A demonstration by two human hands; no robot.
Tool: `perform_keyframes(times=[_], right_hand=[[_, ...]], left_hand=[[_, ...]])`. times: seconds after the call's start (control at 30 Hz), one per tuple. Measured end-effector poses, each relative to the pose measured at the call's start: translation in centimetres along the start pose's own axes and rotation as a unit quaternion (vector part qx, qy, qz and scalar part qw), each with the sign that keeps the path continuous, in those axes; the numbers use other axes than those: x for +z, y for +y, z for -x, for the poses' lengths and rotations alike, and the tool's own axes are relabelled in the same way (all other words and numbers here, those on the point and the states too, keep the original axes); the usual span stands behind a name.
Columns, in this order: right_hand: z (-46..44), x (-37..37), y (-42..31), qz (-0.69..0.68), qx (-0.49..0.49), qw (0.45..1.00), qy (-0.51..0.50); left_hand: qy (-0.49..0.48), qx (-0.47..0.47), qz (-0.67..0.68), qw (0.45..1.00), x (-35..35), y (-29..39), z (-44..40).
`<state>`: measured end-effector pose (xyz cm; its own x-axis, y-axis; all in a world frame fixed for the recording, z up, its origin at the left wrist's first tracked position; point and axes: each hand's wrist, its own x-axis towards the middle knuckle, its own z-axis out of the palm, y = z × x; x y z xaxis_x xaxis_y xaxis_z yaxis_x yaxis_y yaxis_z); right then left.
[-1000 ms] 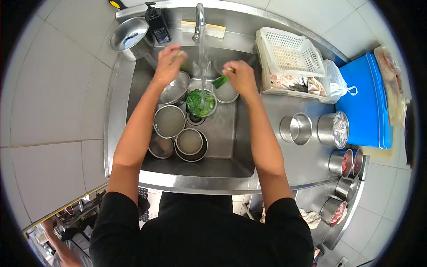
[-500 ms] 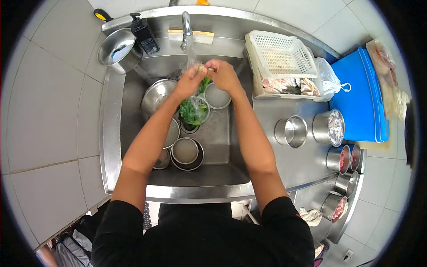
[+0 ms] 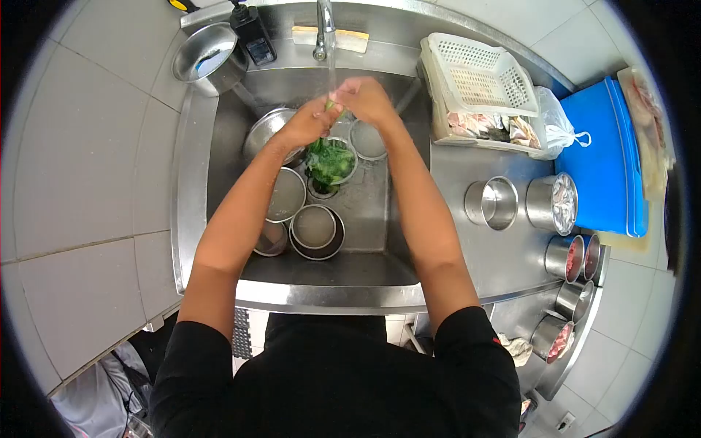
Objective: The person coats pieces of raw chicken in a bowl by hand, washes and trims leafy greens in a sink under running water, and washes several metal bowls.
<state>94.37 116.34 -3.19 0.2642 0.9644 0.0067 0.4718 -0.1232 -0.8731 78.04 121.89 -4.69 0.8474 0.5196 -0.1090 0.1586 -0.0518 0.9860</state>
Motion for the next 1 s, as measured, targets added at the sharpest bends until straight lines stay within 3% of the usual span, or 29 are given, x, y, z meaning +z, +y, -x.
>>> perform_keyframes(times=[0.1, 0.17, 0.23, 0.33, 0.4, 0.57, 0.63, 0.7, 0.77, 0.83, 0.9, 0.93, 1.0], right_hand=[[-0.2, 1.2, 0.3, -0.033, -0.015, 0.999, -0.008], [-0.3, 1.5, 0.3, -0.070, -0.020, 0.997, -0.017], [0.2, 1.7, 0.6, -0.116, 0.033, 0.990, -0.066], [1.2, 2.5, 0.7, -0.155, -0.008, 0.987, -0.041], [1.6, 2.7, 0.5, -0.129, -0.018, 0.991, -0.045], [1.2, 4.8, 1.7, -0.108, -0.039, 0.988, -0.105], [2.4, 5.7, 1.1, -0.186, 0.089, 0.963, -0.174], [2.9, 7.2, 2.0, -0.229, 0.114, 0.944, -0.206], [3.9, 7.9, 1.7, -0.320, 0.181, 0.912, -0.182], [5.1, 8.0, 1.2, -0.313, 0.200, 0.916, -0.149], [7.3, 6.8, 0.5, -0.246, 0.161, 0.954, -0.058], [8.9, 5.7, 0.1, -0.246, 0.166, 0.954, -0.050], [13.1, 2.7, -0.7, -0.168, 0.174, 0.970, -0.003]], left_hand=[[-0.047, -0.053, 0.071, 0.995, -0.8, 0.7, 0.5], [-0.044, -0.063, 0.049, 0.996, -1.3, 0.1, 0.4], [-0.041, -0.076, 0.032, 0.996, -1.5, -0.4, 0.5], [-0.024, -0.045, -0.013, 0.999, -1.0, -1.2, 1.0], [0.043, 0.040, -0.061, 0.996, -0.7, -1.9, 1.6], [0.061, 0.033, -0.097, 0.993, -1.2, -4.1, 4.5], [0.060, 0.014, -0.141, 0.988, -1.7, -4.7, 6.1], [0.062, 0.020, -0.145, 0.987, -2.3, -6.3, 7.4], [0.020, -0.015, -0.070, 0.997, -2.6, -6.8, 8.5], [0.026, -0.017, -0.070, 0.997, -2.9, -6.4, 9.6], [0.088, -0.038, -0.068, 0.993, -2.9, -5.3, 10.4], [0.078, -0.038, -0.067, 0.994, -3.1, -5.9, 10.2], [0.154, -0.011, -0.092, 0.984, -4.2, -7.9, 8.6]])
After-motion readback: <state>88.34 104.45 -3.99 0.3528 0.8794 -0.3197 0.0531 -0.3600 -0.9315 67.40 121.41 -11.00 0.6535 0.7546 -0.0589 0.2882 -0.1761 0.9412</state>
